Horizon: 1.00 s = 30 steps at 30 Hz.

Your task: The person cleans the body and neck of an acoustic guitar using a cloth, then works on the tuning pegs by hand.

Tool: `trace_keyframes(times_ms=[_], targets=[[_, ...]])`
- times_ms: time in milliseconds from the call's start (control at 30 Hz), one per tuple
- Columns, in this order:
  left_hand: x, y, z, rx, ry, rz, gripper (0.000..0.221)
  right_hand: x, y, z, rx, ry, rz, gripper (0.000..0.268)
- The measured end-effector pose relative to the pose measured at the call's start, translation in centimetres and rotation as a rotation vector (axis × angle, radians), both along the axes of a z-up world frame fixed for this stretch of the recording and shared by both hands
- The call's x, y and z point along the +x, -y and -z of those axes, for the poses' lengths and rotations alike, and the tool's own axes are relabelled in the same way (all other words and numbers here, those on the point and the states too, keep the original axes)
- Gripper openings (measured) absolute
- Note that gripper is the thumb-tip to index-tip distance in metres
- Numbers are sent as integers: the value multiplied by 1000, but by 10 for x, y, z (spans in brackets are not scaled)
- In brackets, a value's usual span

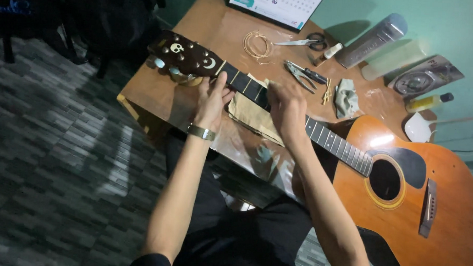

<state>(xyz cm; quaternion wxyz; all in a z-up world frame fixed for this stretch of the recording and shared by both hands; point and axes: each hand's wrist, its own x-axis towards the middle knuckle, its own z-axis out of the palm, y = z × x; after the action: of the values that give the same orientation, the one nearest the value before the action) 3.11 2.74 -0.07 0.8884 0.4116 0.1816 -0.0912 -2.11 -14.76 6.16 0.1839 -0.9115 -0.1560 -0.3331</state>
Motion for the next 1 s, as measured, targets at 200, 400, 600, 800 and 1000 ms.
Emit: trace_keyframes(times_ms=[200,400,600,800,1000], targets=[[0,-1,3,23,-3,20,94,-14,-33,30,-45,-18,2,15],[2,-2,-3,-32,-31,10,99,29,-12,40,-35,-33,-39,11],[18,4,24,-101,-34,18,107,40,-13,25,-15,-75,-53,15],[29,8,71,-35,-90,36,97,18,-37,51,-29,-105,-135,18],[19,1,12,-188,-39,34,80,36,-39,32,-73,-63,-89,15]])
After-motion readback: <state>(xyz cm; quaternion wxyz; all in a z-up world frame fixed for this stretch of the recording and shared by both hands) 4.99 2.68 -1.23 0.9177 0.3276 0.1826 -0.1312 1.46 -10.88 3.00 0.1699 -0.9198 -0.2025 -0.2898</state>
